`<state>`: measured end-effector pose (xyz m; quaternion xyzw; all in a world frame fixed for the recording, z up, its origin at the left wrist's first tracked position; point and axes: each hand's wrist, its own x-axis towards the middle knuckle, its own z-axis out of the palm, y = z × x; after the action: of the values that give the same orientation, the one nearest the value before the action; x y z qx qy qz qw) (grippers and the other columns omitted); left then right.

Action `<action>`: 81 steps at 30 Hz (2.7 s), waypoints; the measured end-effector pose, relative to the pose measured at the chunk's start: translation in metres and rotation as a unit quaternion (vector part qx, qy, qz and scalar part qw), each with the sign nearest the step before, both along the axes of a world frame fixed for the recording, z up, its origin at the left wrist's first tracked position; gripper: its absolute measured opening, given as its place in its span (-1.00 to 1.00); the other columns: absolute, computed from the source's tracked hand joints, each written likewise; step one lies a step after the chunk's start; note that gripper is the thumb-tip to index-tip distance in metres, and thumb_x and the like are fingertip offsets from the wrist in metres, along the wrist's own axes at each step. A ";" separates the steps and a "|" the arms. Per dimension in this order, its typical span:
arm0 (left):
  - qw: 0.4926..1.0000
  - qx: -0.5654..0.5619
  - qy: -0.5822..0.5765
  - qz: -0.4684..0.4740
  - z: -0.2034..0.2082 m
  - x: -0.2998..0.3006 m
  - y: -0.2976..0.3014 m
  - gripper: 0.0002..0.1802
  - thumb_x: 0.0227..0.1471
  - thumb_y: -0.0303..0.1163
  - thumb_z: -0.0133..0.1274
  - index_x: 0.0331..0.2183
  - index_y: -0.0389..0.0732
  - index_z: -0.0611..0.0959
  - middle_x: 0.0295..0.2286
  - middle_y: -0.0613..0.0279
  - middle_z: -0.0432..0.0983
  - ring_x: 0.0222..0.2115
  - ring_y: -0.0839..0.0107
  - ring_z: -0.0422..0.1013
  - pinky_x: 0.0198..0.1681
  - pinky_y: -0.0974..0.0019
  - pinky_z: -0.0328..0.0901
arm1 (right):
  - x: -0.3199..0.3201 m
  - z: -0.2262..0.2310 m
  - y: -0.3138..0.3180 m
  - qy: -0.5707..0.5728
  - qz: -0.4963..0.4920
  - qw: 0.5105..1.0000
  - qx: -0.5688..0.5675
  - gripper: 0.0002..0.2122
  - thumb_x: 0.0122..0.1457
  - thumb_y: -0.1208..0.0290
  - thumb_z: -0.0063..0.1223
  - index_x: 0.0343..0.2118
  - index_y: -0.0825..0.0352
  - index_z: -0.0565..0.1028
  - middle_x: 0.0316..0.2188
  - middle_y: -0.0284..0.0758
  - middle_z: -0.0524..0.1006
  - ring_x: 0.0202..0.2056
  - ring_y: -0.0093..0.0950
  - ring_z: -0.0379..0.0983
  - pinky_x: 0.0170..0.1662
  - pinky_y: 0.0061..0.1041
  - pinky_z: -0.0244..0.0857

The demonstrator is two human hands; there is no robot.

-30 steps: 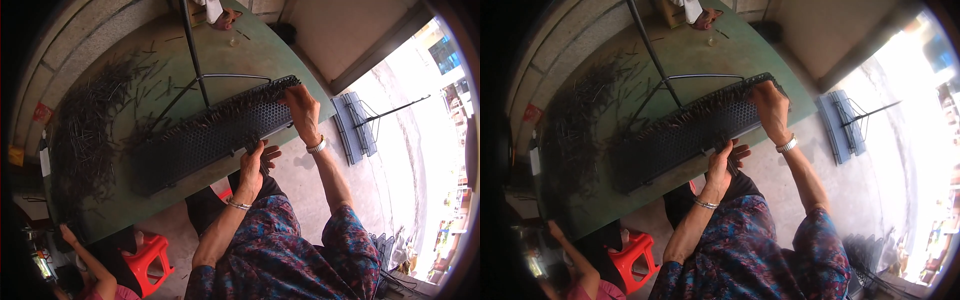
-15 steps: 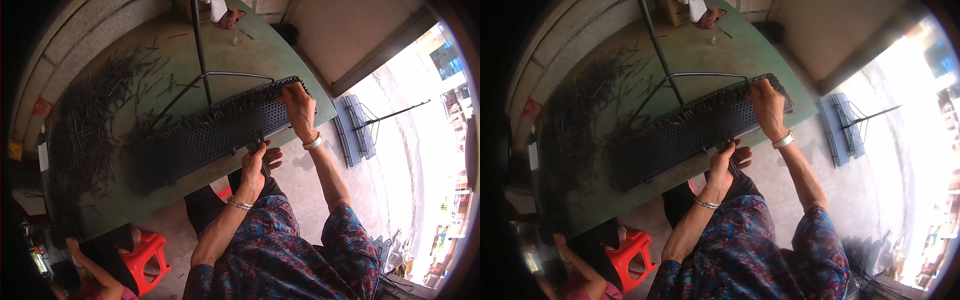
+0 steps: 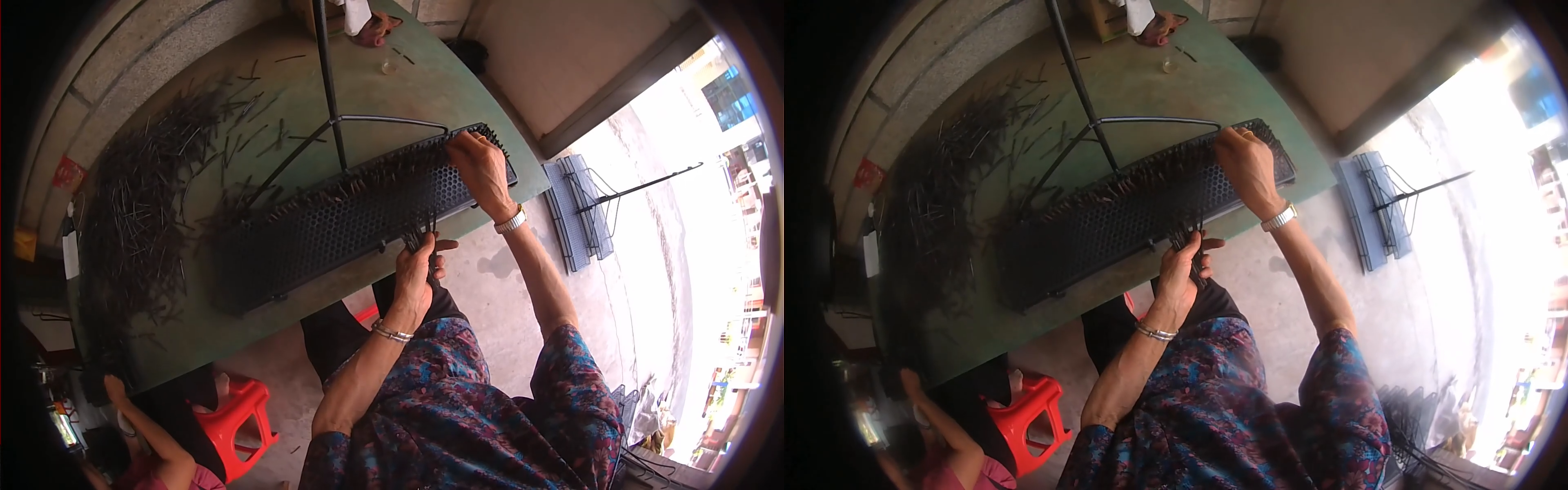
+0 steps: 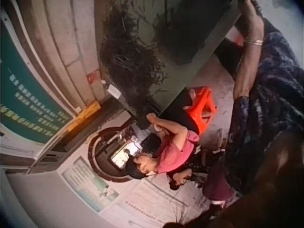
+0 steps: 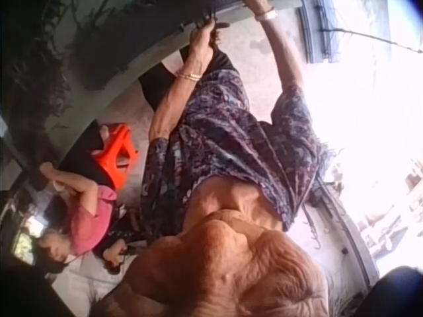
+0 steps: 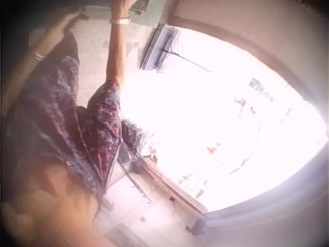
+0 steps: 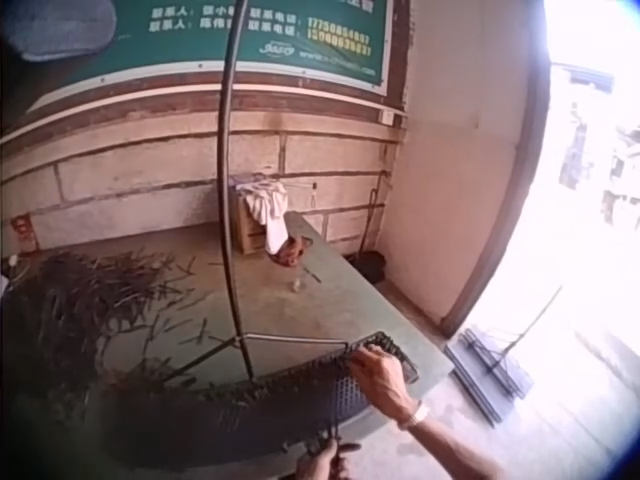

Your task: Inserting small black rods into a perforated metal grid for assembly.

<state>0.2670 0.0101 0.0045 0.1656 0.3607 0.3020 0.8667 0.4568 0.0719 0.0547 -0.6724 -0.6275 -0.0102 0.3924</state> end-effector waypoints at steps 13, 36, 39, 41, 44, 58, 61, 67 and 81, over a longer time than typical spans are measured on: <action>1.000 0.009 -0.003 0.015 0.001 0.000 -0.004 -0.82 0.21 -0.27 0.01 -0.25 -0.17 0.53 -0.36 0.09 0.59 -0.58 0.64 0.26 -0.59 0.56 0.14 | -0.011 -0.009 0.004 -0.058 -0.052 0.997 -0.029 -0.89 0.09 0.36 0.12 -0.32 0.20 0.57 -0.42 -0.33 0.47 -0.38 -0.36 0.48 -0.35 -0.39 0.33; 0.998 0.045 0.042 0.011 0.015 -0.002 -0.002 -0.78 0.10 -0.25 0.14 -0.25 -0.14 0.63 -0.35 0.27 0.63 -0.49 0.65 0.36 -0.55 0.55 0.13 | -0.024 0.009 -0.055 0.365 0.146 0.868 -0.303 -0.83 0.18 0.42 0.07 -0.35 0.47 0.53 -0.57 -0.36 0.51 -0.52 -0.62 0.46 -0.47 -0.59 0.39; 0.998 0.051 0.040 -0.001 0.013 -0.003 -0.002 -0.77 0.11 -0.23 0.13 -0.23 -0.13 0.63 -0.33 0.27 0.63 -0.46 0.61 0.40 -0.53 0.54 0.14 | -0.023 0.009 -0.055 0.384 0.142 0.861 -0.302 -0.83 0.19 0.43 0.06 -0.35 0.47 0.53 -0.56 -0.35 0.52 -0.50 -0.61 0.48 -0.45 -0.60 0.40; 0.997 0.056 0.042 -0.022 0.011 -0.003 -0.002 -0.74 0.11 -0.20 0.12 -0.19 -0.12 0.62 -0.31 0.26 0.63 -0.40 0.57 0.46 -0.52 0.52 0.16 | -0.021 0.009 -0.056 0.394 0.145 0.852 -0.312 -0.84 0.19 0.43 0.05 -0.35 0.46 0.53 -0.55 -0.34 0.53 -0.49 -0.61 0.49 -0.43 -0.60 0.40; 0.999 0.036 0.033 0.002 0.010 -0.001 0.002 -0.70 0.11 -0.16 0.13 -0.17 -0.11 0.61 -0.29 0.23 0.63 -0.38 0.51 0.50 -0.51 0.51 0.22 | -0.017 0.015 -0.055 0.401 0.149 0.867 -0.256 -0.85 0.20 0.45 0.03 -0.32 0.45 0.53 -0.55 -0.33 0.55 -0.48 -0.60 0.51 -0.39 -0.60 0.41; 1.000 -0.007 0.010 -0.007 0.003 0.003 0.000 -0.72 0.19 -0.19 0.02 -0.13 -0.13 0.56 -0.25 0.08 0.59 -0.31 0.38 0.52 -0.28 0.34 0.38 | -0.016 0.009 -0.003 0.161 0.031 0.986 0.039 -0.92 0.16 0.55 0.04 -0.31 0.41 0.51 -0.57 -0.33 0.56 -0.49 -0.57 0.53 -0.37 -0.59 0.35; 1.000 -0.014 0.013 -0.005 0.001 0.002 0.000 -0.71 0.20 -0.20 0.01 -0.11 -0.14 0.56 -0.27 0.08 0.59 -0.31 0.38 0.52 -0.27 0.33 0.38 | -0.016 0.009 0.000 0.127 0.041 0.990 0.038 -0.92 0.16 0.56 0.03 -0.31 0.41 0.51 -0.56 -0.31 0.54 -0.48 -0.52 0.53 -0.38 -0.57 0.36; 1.000 -0.024 0.012 -0.004 0.001 0.003 0.001 -0.72 0.20 -0.21 0.00 -0.12 -0.14 0.57 -0.33 0.11 0.59 -0.35 0.39 0.52 -0.28 0.33 0.39 | -0.007 0.013 0.004 0.073 0.081 0.993 0.033 -0.92 0.15 0.57 0.01 -0.30 0.41 0.50 -0.50 -0.28 0.52 -0.48 -0.50 0.52 -0.37 -0.55 0.36; 0.999 -0.034 -0.005 0.024 -0.005 0.007 -0.001 -0.73 0.20 -0.27 0.00 -0.13 -0.21 0.56 -0.32 0.08 0.57 -0.34 0.35 0.51 -0.20 0.29 0.41 | 0.005 0.014 0.009 0.109 0.128 0.986 -0.002 -0.92 0.16 0.55 0.02 -0.31 0.42 0.50 -0.51 -0.29 0.51 -0.47 -0.51 0.54 -0.36 -0.55 0.38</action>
<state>0.2735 0.0090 -0.0008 0.1261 0.3702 0.3117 0.8660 0.4617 0.0810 0.0684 -0.5841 -0.6620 0.1148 0.4554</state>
